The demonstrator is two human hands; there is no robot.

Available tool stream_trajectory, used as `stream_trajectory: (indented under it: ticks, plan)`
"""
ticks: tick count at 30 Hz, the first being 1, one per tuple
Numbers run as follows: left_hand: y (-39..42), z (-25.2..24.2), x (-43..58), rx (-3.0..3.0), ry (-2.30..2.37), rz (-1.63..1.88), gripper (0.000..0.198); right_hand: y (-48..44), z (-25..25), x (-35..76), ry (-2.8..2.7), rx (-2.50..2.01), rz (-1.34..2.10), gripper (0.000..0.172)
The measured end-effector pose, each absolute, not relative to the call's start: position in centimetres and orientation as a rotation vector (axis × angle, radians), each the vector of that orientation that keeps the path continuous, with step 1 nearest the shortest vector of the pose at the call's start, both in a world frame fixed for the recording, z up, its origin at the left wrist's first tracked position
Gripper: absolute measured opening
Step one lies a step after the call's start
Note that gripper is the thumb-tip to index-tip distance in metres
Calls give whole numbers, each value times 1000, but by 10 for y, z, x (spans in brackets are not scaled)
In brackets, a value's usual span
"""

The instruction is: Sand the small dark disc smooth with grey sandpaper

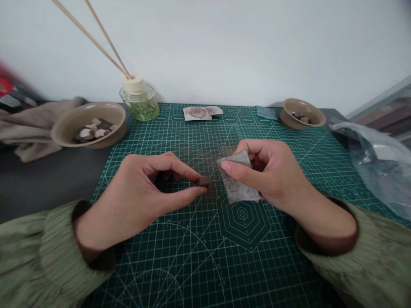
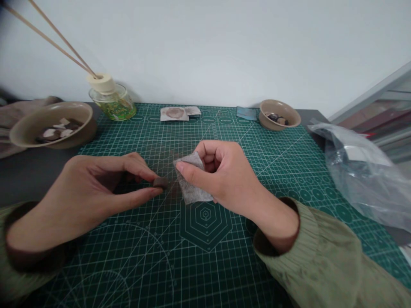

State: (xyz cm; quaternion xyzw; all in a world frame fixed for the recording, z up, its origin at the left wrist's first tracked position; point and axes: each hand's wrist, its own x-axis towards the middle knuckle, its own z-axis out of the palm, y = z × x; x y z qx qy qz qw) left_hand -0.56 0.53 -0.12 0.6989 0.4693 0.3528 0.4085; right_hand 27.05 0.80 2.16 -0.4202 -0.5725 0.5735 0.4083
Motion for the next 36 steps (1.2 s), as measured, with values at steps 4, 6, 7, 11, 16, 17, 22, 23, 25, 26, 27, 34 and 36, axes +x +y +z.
stream_trajectory:
  ticks: [4, 6, 7, 11, 16, 17, 22, 23, 25, 26, 27, 34, 36]
  plan:
    - [5, -1, -6, 1794, 1142, 913, 6, 7, 21, 271, -1451, -1062, 1435, 56]
    - [5, -1, -7, 1808, 1116, 927, 6, 7, 21, 271, -1452, -1069, 1447, 56]
    - [6, -1, -7, 1814, 1107, 930, 7, 7, 21, 271, -1448, -1073, 1455, 56]
    - [6, -2, -6, 1837, 1118, 946, 8, 6, 22, 271, -1444, -1060, 1472, 57]
    - [5, -3, -6, 1872, 1171, 911, 10, 7, 23, 270, -1497, -1051, 1459, 55]
    - [5, -3, -6, 1877, 1176, 901, 11, 8, 22, 270, -1508, -1055, 1449, 56]
    - [4, -4, -6, 1903, 1188, 814, 15, 8, 19, 270, -1555, -1073, 1422, 56]
    - [4, -4, -5, 1907, 1192, 804, 14, 8, 19, 269, -1561, -1073, 1423, 55]
    - [4, -5, -3, 1909, 1203, 796, 13, 8, 19, 270, -1571, -1078, 1415, 56]
    - [4, -5, -2, 1910, 1210, 790, 12, 8, 19, 270, -1578, -1083, 1408, 56]
    - [5, -4, -1, 1913, 1218, 783, 12, 8, 20, 270, -1584, -1088, 1401, 56]
    - [3, 1, -5, 1952, 1258, 758, 7, 8, 21, 271, -1631, -1114, 1399, 56]
    - [3, 1, -6, 1963, 1257, 746, 7, 8, 21, 270, -1652, -1127, 1381, 57]
